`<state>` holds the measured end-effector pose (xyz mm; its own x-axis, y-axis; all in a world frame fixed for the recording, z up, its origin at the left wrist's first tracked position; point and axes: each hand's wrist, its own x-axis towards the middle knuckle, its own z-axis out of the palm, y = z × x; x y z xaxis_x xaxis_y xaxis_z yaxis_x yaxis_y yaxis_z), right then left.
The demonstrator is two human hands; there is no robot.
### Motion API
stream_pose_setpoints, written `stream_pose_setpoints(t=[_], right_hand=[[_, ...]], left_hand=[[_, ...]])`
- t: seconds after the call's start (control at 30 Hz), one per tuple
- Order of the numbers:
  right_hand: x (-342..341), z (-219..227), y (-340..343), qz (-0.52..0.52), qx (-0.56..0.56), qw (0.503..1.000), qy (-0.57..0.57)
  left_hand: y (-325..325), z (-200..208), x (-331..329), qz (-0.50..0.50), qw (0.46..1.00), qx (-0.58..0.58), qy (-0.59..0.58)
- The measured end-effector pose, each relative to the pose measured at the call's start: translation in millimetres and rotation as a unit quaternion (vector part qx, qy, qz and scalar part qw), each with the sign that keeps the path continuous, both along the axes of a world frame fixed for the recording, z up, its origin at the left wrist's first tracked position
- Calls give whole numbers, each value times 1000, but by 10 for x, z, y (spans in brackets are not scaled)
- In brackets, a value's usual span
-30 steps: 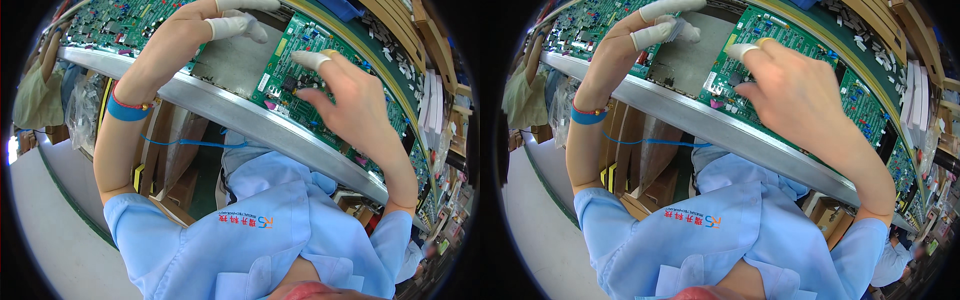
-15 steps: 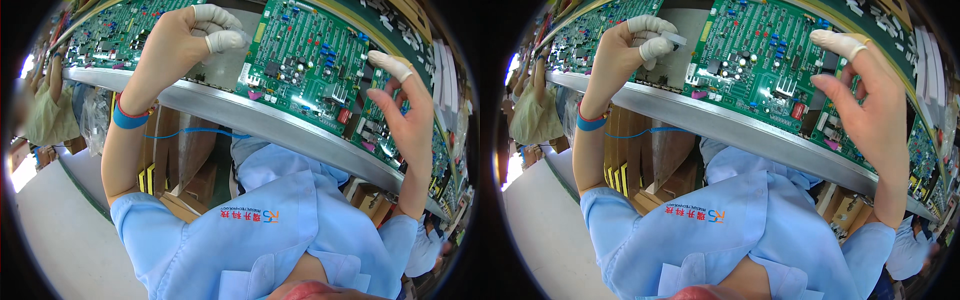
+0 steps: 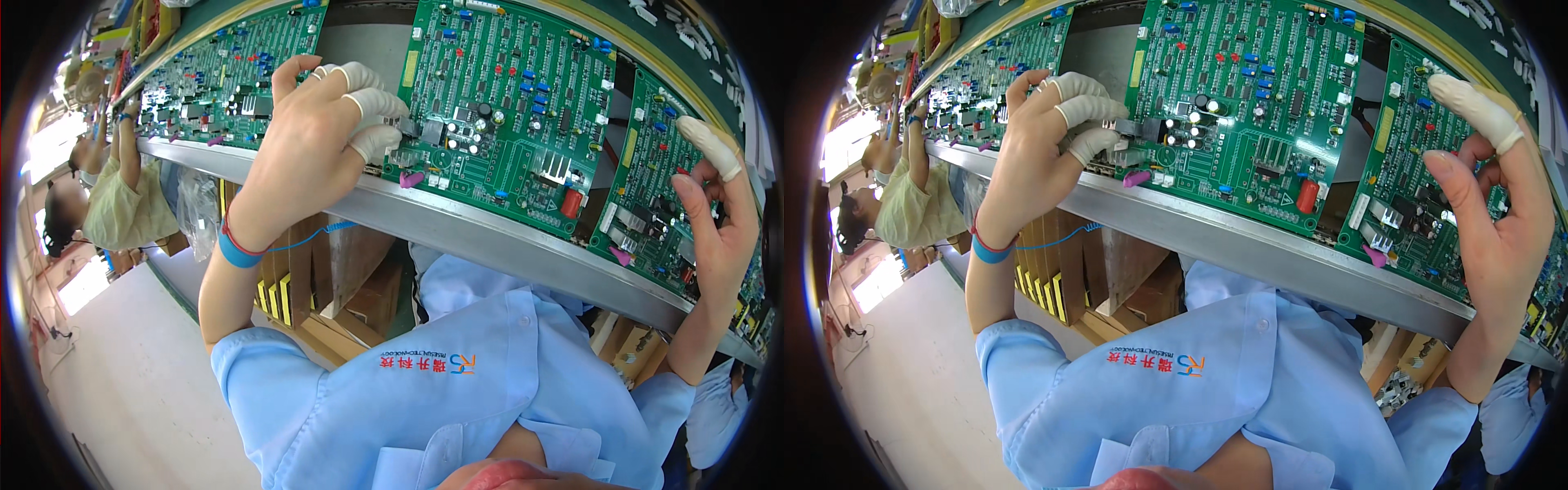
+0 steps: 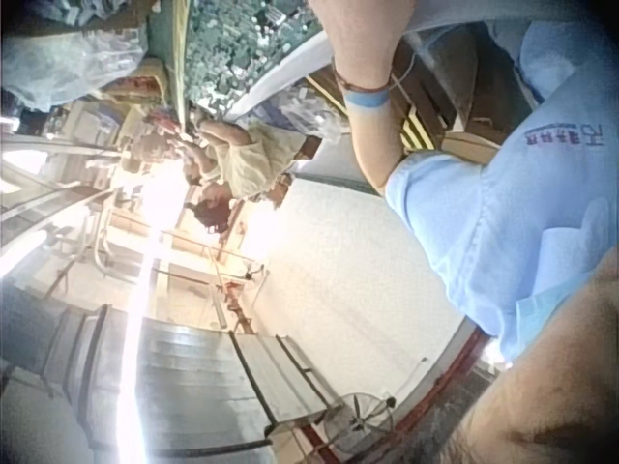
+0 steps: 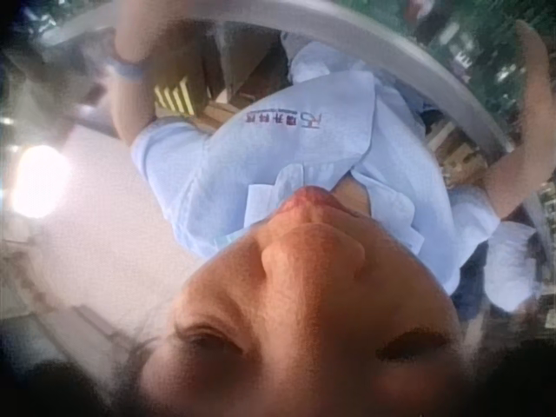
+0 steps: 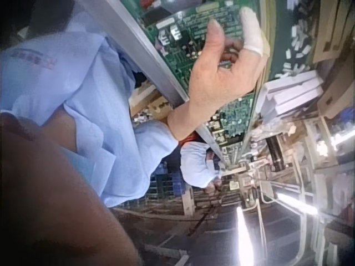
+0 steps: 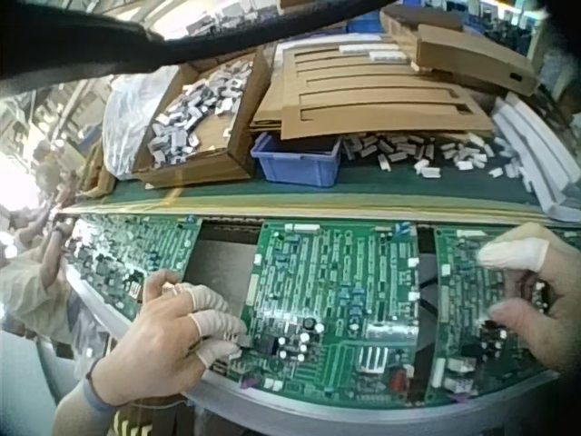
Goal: The recorder is assembling components onto printed circuit boards on a production line, including inserting transformers and heat sinks.
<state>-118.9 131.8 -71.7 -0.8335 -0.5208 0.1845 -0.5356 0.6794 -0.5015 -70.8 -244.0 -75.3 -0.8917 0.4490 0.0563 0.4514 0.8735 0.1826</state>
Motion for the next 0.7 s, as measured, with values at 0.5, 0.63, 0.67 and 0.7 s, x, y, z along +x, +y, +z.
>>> stream_pose_setpoints(t=[0.5, 0.63, 0.67, 0.7], right_hand=[[27, -37, 37, -28, -23, 998, -50], [47, -108, 108, -50, -12, 999, -14], [44, -104, 136, -52, -2, 999, -14], [42, -103, 149, -52, 7, 999, -14]], left_hand=[[74, 35, 9, -44, 997, -36, 53], [107, 30, 38, -51, 995, -50, 75], [111, 21, 25, -51, 995, -42, 72], [114, 24, 25, -49, 996, -35, 69]])
